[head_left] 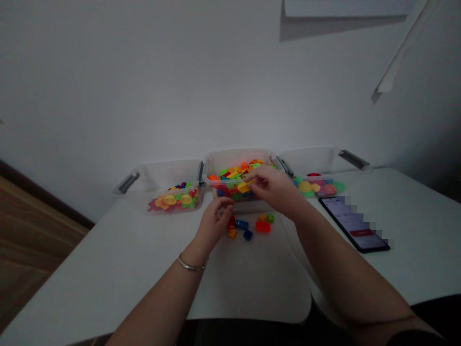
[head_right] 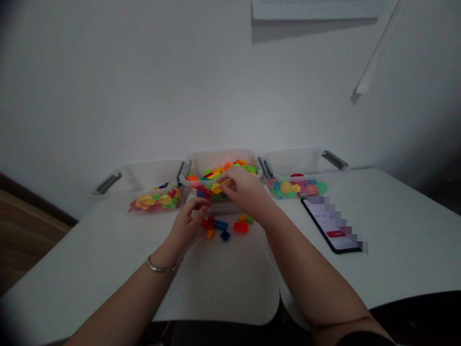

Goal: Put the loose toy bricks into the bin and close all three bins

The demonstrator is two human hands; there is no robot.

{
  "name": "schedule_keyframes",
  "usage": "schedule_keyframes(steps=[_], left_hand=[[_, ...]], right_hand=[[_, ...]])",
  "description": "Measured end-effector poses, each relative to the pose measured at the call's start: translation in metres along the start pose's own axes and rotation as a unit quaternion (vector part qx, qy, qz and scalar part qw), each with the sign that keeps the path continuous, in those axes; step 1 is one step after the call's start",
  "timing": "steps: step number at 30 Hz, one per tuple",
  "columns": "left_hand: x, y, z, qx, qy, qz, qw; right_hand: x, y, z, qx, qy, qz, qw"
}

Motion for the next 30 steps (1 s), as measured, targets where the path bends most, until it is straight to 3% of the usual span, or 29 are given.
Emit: schedule_keyframes(steps=[3,6,10,17,30], left_hand=[[0.006,0.000,-0.002,0.007,0.021,0.002,1.000],[0.011,0.000,-0.003,0.024,0.036,-0.003,0.999],[0.017,-0.001,-0.002,0.052,0.054,-0.022,0.997],[0.024,-0.002,0.004,0.085,0.097,-0.050,0.990],[0.033,-0.003,0.004,0.077,0.118,-0.091,0.986]], right_hand=[[-0.033,-0.006,0.010,-0.007,-0.055,0.114,0.992],[-0.042,-0.013,0.026,0.002,-0.077,0.145,0.986],[-0.024,-0.018,0.039,-0.002,-0.090,0.099,0.991],[0.006,-0.021,0.037,-0.016,-0.148,0.001,0.989],[0.014,-0.024,0.035,-0.021,-0.166,-0.053,0.985]])
Point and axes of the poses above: each hand's wrist, its own y-axis towards the middle knuckle, its own x-axis out of the palm, z = x × y, the point moved 9 cm from there along y, towards the middle knuckle, and after that the axes turned 15 degrees about -x, right-handed, at the moved point
